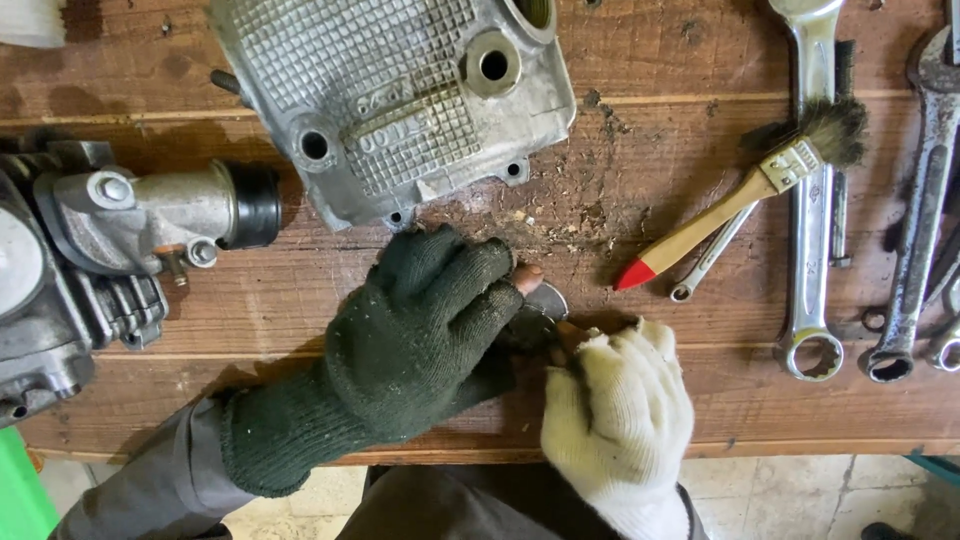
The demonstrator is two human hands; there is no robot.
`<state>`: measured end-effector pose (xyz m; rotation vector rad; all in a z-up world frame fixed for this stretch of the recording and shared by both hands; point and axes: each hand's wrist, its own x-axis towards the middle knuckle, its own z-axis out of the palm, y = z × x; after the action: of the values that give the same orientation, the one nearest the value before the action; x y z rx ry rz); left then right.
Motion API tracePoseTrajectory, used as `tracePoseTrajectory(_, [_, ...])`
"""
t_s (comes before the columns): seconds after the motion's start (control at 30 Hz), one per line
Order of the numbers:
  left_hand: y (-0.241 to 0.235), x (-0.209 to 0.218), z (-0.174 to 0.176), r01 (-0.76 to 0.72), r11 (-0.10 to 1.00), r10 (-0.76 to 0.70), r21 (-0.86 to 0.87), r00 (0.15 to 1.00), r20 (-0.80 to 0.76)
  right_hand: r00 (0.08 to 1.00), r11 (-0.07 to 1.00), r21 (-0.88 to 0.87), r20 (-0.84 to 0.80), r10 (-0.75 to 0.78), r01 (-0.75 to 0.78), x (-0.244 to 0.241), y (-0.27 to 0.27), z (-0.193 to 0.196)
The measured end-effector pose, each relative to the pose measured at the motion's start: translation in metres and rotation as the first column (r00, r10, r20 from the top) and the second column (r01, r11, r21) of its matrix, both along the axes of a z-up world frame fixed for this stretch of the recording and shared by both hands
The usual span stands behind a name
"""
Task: The person is using a small metal tool to scrape off accumulated dirt and grime from a small circular engine part on a wooden workbench.
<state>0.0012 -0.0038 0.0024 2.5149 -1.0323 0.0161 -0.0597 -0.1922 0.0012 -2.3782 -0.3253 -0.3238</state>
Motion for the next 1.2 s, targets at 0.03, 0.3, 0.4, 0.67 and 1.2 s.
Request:
tracePoseTrajectory(0.03, [0.0,0.0,-0.001,0.001,1.0,-0.001,-0.002,1.0,0.001,1.0,1.0,-0.002,0.001,-0.001,0.001,-0.001,-0.001,-0.002])
tracePoseTrajectory(0.3, [0.003,-0.002,-0.003,0.031,0.999,-0.031,0.041,1.0,-0.001,1.0,1.0,0.024,-0.021,-0.008,0.008,-0.001,-0.002,-0.002])
tracePoseTrajectory(0.4, [0.003,-0.002,-0.005,0.036,0.999,-0.036,-0.011,0.999,-0.029,0.997,0.998,-0.025,-0.048,-0.052,0.051,-0.006,-0.007,-0.01])
tracePoseTrajectory(0.67, [0.005,-0.003,-0.004,0.023,0.999,-0.023,-0.029,1.0,0.01,0.998,1.0,0.005,-0.058,-0.015,0.015,-0.004,-0.007,-0.003])
tracePoseTrajectory(1.2, [0.01,-0.001,-0.003,0.094,0.996,-0.094,0.002,0.994,0.054,0.995,0.998,0.011,-0.077,-0.068,0.069,-0.008,-0.005,-0.008])
